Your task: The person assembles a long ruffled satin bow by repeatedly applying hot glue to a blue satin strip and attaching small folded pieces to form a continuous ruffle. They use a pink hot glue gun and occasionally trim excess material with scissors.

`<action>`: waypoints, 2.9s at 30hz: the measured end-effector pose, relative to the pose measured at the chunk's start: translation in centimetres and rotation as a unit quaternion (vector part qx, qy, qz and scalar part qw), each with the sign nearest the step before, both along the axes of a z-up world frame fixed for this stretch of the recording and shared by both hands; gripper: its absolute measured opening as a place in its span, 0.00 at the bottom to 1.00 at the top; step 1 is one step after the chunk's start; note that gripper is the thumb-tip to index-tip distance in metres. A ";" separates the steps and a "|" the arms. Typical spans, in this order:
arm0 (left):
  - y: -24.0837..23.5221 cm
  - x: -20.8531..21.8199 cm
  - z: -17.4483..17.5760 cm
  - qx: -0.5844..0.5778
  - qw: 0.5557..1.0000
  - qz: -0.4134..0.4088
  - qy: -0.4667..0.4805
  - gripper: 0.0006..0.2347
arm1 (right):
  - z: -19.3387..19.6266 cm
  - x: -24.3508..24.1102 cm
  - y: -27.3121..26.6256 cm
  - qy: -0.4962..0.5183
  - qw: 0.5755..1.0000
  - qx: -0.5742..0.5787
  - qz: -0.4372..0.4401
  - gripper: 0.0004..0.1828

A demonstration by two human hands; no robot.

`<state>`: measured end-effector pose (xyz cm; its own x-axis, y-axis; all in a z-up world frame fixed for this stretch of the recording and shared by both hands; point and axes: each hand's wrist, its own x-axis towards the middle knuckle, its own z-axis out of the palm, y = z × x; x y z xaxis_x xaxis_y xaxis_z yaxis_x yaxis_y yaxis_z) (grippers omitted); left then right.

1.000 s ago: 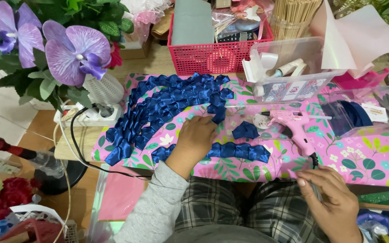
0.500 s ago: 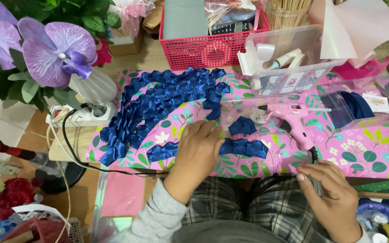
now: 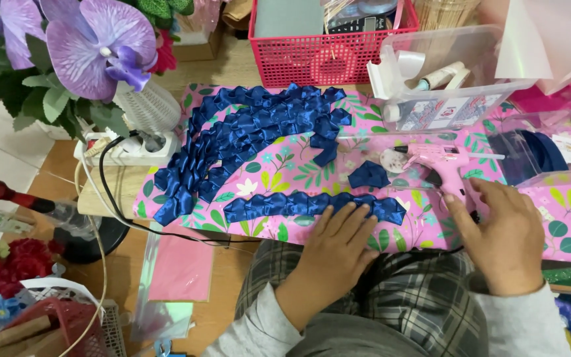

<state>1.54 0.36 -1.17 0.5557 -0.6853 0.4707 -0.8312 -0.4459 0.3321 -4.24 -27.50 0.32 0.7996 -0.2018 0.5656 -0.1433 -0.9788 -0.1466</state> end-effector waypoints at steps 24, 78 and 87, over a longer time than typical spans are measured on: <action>-0.4 -0.1 -3.7 -0.024 0.990 0.082 -0.114 0.27 | 2.4 0.9 2.4 0.025 0.867 0.497 -0.035 0.12; -1.4 -0.1 -4.8 -0.035 0.980 0.132 -0.143 0.37 | 2.9 -1.4 -1.2 0.196 0.900 0.390 -0.019 0.09; -0.7 -0.3 -4.0 -0.002 0.990 0.093 -0.101 0.33 | 4.4 4.1 -1.4 0.195 0.838 0.509 0.027 0.09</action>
<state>1.23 -0.34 -5.15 0.5663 -0.5773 0.5882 -0.7841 -0.5972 0.1687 -0.14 -28.88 4.69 0.9068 -0.3790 -0.1848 -0.3352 -0.3820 -0.8612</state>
